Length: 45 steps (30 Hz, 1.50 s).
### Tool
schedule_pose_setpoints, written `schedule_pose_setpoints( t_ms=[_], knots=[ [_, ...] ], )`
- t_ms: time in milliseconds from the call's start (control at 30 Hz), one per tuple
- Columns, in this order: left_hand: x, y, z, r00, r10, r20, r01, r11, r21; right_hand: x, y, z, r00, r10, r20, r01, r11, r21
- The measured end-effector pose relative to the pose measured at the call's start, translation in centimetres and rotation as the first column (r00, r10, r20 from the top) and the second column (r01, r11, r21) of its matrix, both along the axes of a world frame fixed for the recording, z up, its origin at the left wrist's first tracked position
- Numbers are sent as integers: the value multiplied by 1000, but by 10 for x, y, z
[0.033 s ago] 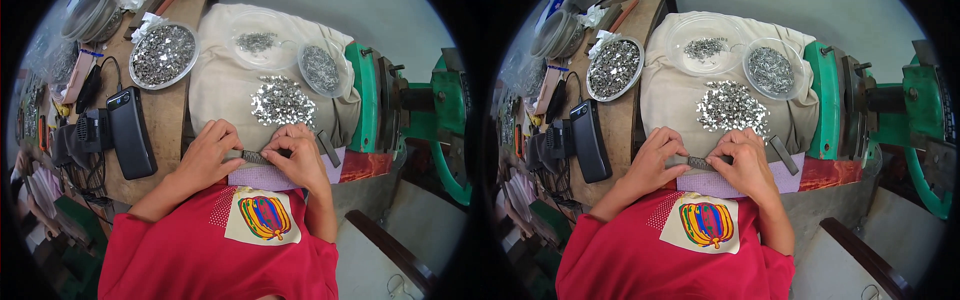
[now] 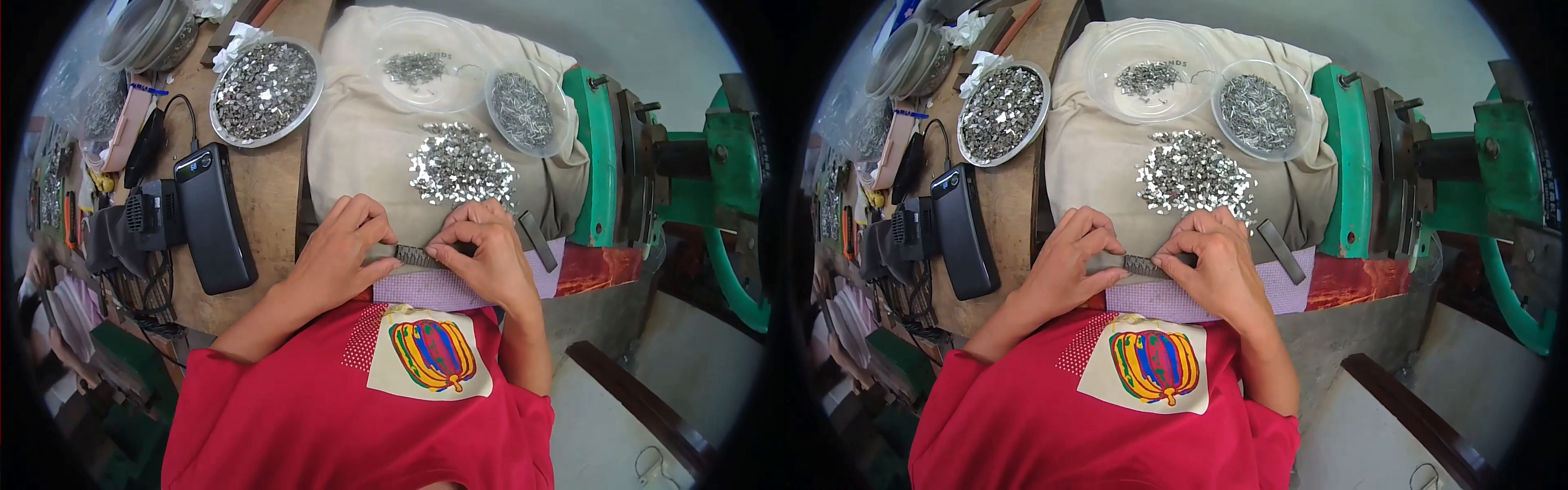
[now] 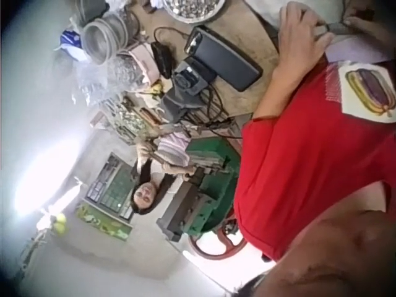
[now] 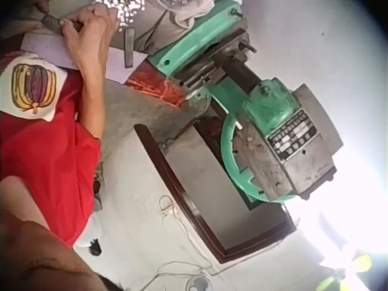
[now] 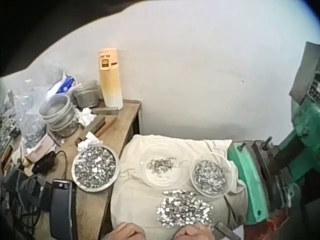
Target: The person sorts small metal star and circle components by hand, loading them into a fixture, then operates a manual press machine to process them.
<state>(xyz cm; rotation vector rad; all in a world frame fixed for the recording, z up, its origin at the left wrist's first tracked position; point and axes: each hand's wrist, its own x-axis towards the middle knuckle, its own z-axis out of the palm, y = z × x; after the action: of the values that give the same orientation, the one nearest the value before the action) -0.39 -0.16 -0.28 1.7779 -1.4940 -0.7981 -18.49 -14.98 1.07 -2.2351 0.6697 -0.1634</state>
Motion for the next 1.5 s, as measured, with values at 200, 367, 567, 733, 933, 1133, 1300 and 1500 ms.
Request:
schedule_pose_setpoints(
  t_ms=[200, 367, 567, 733, 933, 1133, 1300, 1500],
  knots=[
    [0, -3, 2, 1000, -17, 22, 17, 999, 30, -3, -1, 0, 1000, -10, 8, 10, 1000, 30],
    [0, 0, 2, 1000, -12, 26, 11, 999, 41, -6, 0, -2, 999, -12, 46, 10, 999, 52],
    [-1, 1, 3, 1000, -4, 21, 3, 999, 47, -19, 20, 3, 985, -45, 166, 60, 995, -85],
    [-1, 0, 5, 1000, -6, 30, 4, 999, 45, -19, 33, -1, 986, -5, 167, 56, 952, -302],
    [0, 1, 6, 1000, 4, 2, -4, 998, 58, -15, 37, 3, 992, 20, 123, 33, 910, -414],
    [1, 2, 4, 1000, -3, -25, 5, 998, 61, -20, 36, 7, 990, -39, 135, 90, 915, -394],
    [0, 1, 5, 1000, -6, -13, 6, 1000, -4, -28, 29, 3, 949, -238, 208, 294, 907, -302],
    [-4, 2, 3, 999, 41, -7, -42, 988, -152, -53, 34, -18, 771, -483, 415, 605, 759, -241]
  ],
)
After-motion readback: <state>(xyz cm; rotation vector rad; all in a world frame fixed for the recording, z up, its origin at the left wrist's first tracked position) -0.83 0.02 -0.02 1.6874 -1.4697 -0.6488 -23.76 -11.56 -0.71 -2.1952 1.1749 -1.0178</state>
